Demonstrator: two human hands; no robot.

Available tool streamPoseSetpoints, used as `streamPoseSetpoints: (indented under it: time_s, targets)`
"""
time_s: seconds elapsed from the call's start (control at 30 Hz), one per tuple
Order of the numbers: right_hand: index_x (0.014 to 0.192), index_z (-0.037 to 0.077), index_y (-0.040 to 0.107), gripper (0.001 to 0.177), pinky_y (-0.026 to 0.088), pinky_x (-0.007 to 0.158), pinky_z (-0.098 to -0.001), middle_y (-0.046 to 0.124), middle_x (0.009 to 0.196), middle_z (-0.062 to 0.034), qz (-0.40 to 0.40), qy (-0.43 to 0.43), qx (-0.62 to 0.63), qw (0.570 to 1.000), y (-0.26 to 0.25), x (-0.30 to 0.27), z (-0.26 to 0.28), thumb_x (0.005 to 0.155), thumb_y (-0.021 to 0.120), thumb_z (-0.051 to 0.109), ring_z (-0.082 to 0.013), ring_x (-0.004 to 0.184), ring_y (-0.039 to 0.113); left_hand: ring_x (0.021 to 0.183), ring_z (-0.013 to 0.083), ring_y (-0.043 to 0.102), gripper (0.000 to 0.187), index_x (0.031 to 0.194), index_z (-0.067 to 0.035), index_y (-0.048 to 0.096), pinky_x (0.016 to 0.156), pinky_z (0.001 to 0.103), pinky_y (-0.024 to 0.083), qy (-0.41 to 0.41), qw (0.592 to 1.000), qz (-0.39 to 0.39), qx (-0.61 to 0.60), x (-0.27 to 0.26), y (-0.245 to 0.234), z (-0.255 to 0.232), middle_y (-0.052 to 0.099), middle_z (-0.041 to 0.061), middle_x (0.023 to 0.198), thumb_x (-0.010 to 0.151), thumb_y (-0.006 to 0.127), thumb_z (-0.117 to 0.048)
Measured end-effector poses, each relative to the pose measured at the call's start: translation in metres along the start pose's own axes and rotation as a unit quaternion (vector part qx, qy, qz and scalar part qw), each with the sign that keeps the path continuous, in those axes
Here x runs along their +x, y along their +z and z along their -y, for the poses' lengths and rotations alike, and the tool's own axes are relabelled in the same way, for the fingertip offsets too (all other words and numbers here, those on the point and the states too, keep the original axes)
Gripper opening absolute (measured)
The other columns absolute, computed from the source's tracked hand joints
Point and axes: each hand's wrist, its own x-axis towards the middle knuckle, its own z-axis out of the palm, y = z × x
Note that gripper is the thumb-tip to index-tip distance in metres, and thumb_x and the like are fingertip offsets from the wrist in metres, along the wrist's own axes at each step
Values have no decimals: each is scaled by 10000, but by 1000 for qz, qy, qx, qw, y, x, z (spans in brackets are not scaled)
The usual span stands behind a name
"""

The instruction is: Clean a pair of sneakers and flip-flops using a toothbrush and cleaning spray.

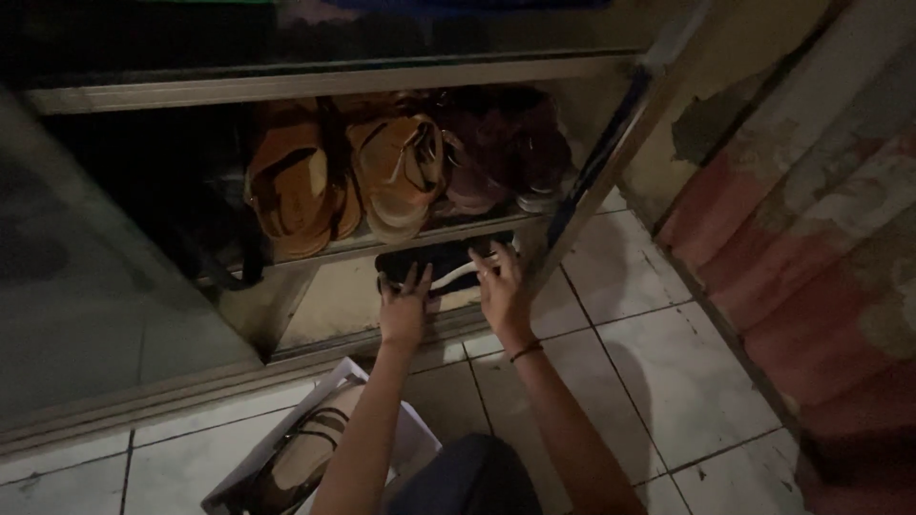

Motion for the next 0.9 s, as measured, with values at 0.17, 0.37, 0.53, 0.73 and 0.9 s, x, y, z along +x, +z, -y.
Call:
streamPoseSetpoints:
  time_s: [0.17, 0.37, 0.53, 0.73, 0.9]
  targets:
    - [1484, 212, 555, 665, 546, 975, -455, 454, 1523, -145, 39, -8, -88, 995, 5, -15, 4, 881, 661, -47, -405, 1334, 509, 1536, 506, 161, 769, 1653, -326, 83, 957, 513, 364, 1, 981, 6, -192, -20, 3, 9, 171, 15, 1739, 1027, 529, -319]
    - [1531, 254, 488, 602, 545, 890, -399, 347, 1658, -74, 60, 88, 90, 990, -24, -36, 17, 996, 597, 0, -316, 1267, 568, 1532, 392, 142, 766, 1656, -313, 108, 1147, 768, 39, -128, 969, -91, -190, -72, -23, -22, 124, 67, 1740, 1002, 480, -458]
    - [1659, 178, 346, 604, 498, 873, -452, 226, 1759, -35, 94, 289, 300, 904, -37, -118, 20, 1096, 508, 31, -392, 1243, 512, 1539, 467, 56, 738, 1621, -309, 160, 1078, 812, 23, -211, 932, -121, -267, -144, -84, -64, 81, 84, 1694, 990, 477, -523]
    - [1580, 175, 425, 503, 448, 1041, -330, 210, 1723, -8, 8, 408, 530, 743, -8, -172, -30, 1081, 483, 140, -202, 1459, 366, 1533, 500, 79, 778, 1629, -357, 151, 1103, 707, 239, -210, 924, -70, -313, -124, -122, -58, -15, 126, 1715, 969, 538, -502]
    - [1524, 182, 551, 404, 439, 1043, -351, 329, 1649, -71, 224, 346, 297, 861, -90, -135, 13, 1125, 500, 144, -258, 1460, 349, 1533, 511, 145, 885, 1642, -384, 154, 1101, 617, 415, -264, 901, -5, -343, -163, -111, -63, -62, 187, 1702, 906, 620, -543]
